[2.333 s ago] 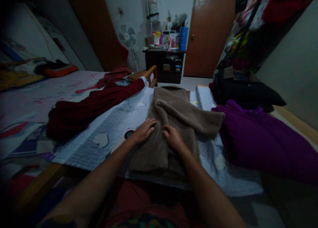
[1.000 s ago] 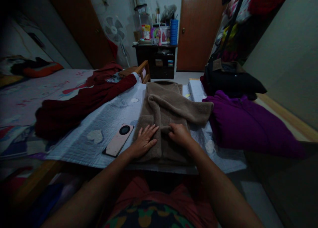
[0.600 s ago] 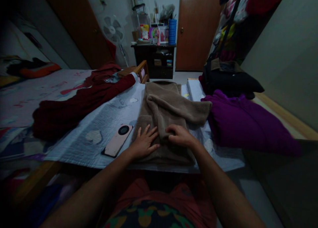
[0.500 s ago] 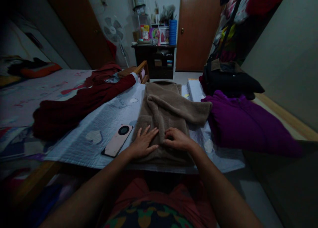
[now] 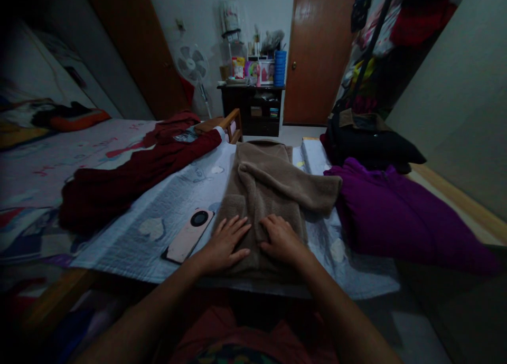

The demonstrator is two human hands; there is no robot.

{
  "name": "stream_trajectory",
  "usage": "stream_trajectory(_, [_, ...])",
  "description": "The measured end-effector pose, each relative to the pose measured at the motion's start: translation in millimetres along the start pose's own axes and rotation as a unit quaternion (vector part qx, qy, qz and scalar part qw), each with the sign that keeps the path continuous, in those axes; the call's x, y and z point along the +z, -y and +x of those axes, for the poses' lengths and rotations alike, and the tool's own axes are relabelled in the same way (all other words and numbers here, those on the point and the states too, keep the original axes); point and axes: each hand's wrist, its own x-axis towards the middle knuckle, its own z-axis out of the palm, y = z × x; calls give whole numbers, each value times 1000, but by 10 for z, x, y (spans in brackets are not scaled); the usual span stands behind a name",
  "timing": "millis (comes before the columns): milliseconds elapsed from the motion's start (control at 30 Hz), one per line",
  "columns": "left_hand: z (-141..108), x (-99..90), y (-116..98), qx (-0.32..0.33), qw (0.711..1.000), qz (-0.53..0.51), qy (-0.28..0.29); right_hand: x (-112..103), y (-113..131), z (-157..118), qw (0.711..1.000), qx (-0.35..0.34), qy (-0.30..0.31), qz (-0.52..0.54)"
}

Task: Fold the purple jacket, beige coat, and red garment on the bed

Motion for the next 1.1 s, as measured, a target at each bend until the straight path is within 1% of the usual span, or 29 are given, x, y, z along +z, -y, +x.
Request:
stream_trajectory(100, [-51,-26,-103,45,998,-30,11,-6,-62,10,999,-8,-3,33])
stream_trajectory(167, [-74,-12,-150,60,997,-37,10,-17,-99,10,998,-14,-8,56])
stream_trajectory(300, [-64,16,-169,63,997,-40,0,-65,-137,16,995,-26,-9,96])
stream_trajectory(367, [-45,-2,-163,58,996,-61,-8,-103,-146,26,992,-28,-5,126])
stream_trajectory(400, [-38,-20,-158,49,995,-84,-17,-119,-153,30,989,-26,-3,145])
stream_trajectory(467, [-37,-65,-137,22,985,-165,-40,-136,-171,33,983,-14,-10,185])
stream_trajectory(533, [-62,-107,-89,-12,958,-277,-69,-117,-192,25,979,-8,-19,203])
stream_trajectory(600, [-112,-135,-15,-52,917,-379,-115,-67,-195,7,983,-9,-19,180])
stream_trajectory(667, [-172,-147,58,-81,875,-444,-175,-1,-164,-11,992,-5,-9,127])
stream_trajectory(700, [-201,-148,83,-85,860,-461,-201,30,-136,-16,995,1,-2,96])
stream_trajectory(733, [-225,-146,93,-80,854,-467,-216,57,-103,-19,998,9,4,67])
stream_trajectory(767, [-244,-140,89,-69,857,-462,-218,80,-71,-18,999,15,10,40])
stream_trajectory(800, [-257,-130,68,-53,871,-441,-208,98,-43,-14,1000,19,16,18])
stream_trajectory(867, [-265,-96,-5,-12,921,-357,-156,117,-17,-3,1000,17,19,-2])
stream_trajectory(900, [-263,-72,-49,12,946,-302,-120,120,-22,0,1000,11,14,1])
stream_trajectory(933, [-260,-48,-90,34,964,-248,-85,117,-37,-1,1000,2,7,13])
stream_trajectory(1000, [-253,-13,-144,60,983,-173,-33,98,-84,-20,998,-14,-14,62])
stream_trajectory(1033, [-249,-9,-152,63,985,-158,-17,81,-107,-37,995,-15,-28,94])
stream_trajectory(1100, [-232,-30,-127,49,985,-165,-6,43,-137,-83,987,-4,-63,151])
